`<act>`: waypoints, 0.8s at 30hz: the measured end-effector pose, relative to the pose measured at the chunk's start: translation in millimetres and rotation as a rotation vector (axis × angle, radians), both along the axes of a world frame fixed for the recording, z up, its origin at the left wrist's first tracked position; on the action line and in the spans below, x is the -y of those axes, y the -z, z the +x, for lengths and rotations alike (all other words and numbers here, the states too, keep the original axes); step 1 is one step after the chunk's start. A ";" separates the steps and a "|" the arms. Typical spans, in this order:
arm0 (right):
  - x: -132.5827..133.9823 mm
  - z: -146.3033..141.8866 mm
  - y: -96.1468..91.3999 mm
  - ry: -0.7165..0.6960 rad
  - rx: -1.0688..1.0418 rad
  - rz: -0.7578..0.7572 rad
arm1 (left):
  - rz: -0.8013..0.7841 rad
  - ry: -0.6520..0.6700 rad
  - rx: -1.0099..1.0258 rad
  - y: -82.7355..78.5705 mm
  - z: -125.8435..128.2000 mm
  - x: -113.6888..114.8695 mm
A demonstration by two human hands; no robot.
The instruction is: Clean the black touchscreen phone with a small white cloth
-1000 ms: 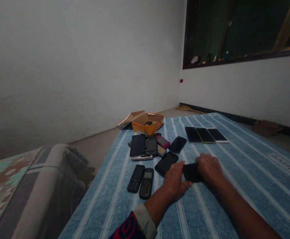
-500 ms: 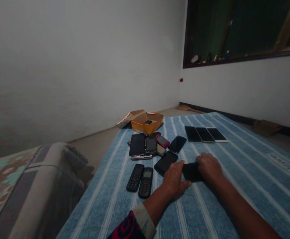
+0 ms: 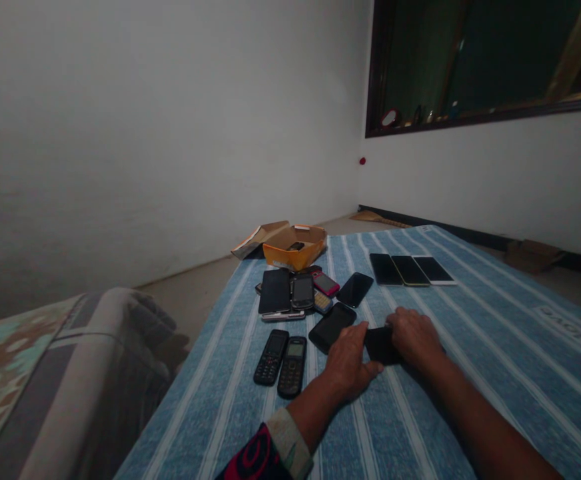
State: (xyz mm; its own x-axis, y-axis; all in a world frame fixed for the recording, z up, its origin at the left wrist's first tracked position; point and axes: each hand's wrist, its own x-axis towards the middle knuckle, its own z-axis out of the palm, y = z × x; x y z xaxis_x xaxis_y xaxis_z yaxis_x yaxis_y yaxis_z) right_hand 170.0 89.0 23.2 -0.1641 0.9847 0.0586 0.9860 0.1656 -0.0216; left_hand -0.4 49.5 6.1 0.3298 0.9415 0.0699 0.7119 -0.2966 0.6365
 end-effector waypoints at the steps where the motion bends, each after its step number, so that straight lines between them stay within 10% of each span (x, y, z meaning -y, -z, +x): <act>1: -1.8 4.8 -0.3 0.034 0.006 -0.011 | -0.006 -0.001 -0.001 -1.0 -0.1 0.4; 24: -3.0 21.5 -3.3 0.186 0.041 0.009 | 0.013 0.002 0.007 7.6 -0.8 -3.6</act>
State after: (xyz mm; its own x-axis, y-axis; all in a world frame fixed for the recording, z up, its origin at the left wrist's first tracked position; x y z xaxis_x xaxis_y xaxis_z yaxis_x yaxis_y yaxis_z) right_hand 191.5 92.0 26.5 0.0185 0.9977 0.0649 0.9996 -0.0198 0.0195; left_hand -1.2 53.1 -1.5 0.3311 0.9398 0.0844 0.7066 -0.3063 0.6379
